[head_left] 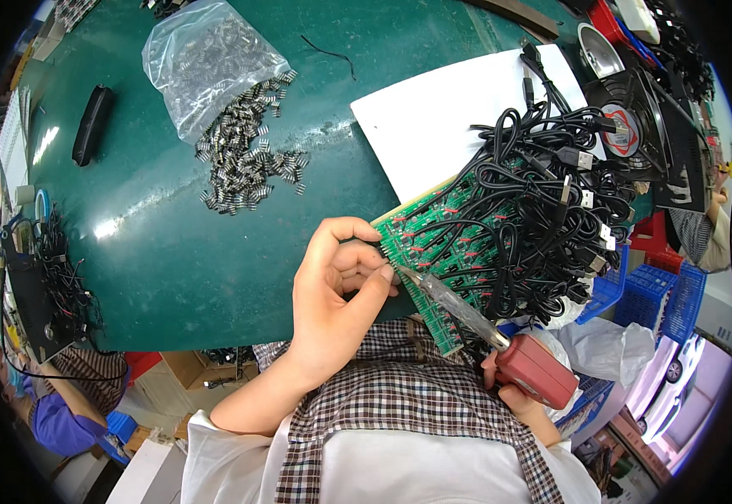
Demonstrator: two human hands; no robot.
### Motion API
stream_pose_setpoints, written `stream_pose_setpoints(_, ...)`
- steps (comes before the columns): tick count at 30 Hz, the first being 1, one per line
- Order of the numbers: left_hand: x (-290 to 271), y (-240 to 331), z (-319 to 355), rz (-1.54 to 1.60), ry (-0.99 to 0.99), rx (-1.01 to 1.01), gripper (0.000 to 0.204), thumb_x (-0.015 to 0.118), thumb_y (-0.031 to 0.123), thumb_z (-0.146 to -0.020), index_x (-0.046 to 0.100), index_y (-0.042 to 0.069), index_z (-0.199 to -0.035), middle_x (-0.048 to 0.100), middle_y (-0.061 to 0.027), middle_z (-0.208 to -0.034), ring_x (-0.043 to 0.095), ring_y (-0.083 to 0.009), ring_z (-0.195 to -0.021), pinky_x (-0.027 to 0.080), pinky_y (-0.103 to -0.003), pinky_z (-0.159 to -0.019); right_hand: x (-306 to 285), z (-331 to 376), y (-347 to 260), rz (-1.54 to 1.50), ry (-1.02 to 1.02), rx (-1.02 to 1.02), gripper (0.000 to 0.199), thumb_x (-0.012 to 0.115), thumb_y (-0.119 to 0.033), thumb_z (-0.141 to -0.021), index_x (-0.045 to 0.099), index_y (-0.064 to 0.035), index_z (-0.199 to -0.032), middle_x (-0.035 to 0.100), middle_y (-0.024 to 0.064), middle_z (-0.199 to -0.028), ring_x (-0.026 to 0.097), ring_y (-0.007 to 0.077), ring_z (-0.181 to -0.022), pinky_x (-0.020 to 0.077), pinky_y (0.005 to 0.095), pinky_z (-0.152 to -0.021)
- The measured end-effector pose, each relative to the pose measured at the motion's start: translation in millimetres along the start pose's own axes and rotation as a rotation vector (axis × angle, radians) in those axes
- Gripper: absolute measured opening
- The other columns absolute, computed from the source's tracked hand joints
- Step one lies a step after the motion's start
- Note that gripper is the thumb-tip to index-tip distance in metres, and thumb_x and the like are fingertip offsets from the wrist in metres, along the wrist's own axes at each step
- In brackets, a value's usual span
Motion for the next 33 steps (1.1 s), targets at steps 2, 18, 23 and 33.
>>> stream_pose_setpoints(2,-0.8,0.1,0.0,-0.002,0.003,0.002,0.027,0.049,-0.009,-0.080,0.039,0.002,-0.103,0.055,-0.0046,-0.077,0.056,-0.0084,-0.071,0.048,-0.022,-0.064,-0.9,-3.8,-10.4,-0.009,0.008,0.013,0.064,0.074,-0.032,-0.067,0.047,0.0037,-0.112,0.063,0.0100,-0.087,0.063,0.0207,-0.074,0.0477,0.0285,-0.065)
stream_pose_setpoints(18,-44.1,62.8,-25.5,-1.227,0.321,0.352,0.016,0.061,0.004,-0.074,0.053,0.002,-0.088,0.051,-0.0076,-0.081,0.049,-0.0210,-0.063,0.041,-0.030,-0.059,5.8,-27.6,-31.4,0.081,0.059,-0.049,0.052,0.064,-0.041,-0.074,0.055,0.0010,-0.103,0.063,0.0056,-0.077,0.062,0.0229,-0.066,0.0493,0.0303,-0.061)
stream_pose_setpoints(23,-40.5,63.3,-22.8,-1.305,0.322,0.509,0.012,0.060,0.003,-0.074,0.054,0.001,-0.085,0.051,-0.0091,-0.080,0.054,-0.0224,-0.068,0.042,-0.030,-0.061,0.7,-24.4,-29.9,0.138,0.084,-0.072,0.057,0.065,-0.041,-0.074,0.052,0.0040,-0.107,0.063,0.0071,-0.078,0.062,0.0242,-0.068,0.0494,0.0305,-0.062)
stream_pose_setpoints(33,-53.6,55.0,-11.2,-0.931,0.319,0.477,0.010,0.055,-0.003,-0.081,0.058,-0.002,-0.090,0.056,-0.0058,-0.076,0.054,-0.0113,-0.065,0.046,-0.023,-0.060,-3.9,-11.9,-23.5,0.108,0.079,-0.017,0.051,0.065,-0.043,-0.073,0.057,-0.0026,-0.103,0.063,0.0091,-0.088,0.062,0.0255,-0.074,0.0494,0.0326,-0.065)
Point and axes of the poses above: each hand's wrist, its own z-axis away from the middle knuckle, its own x-axis out of the palm, y = z × x, the point moved 8 cm from there along -z, towards the middle knuckle
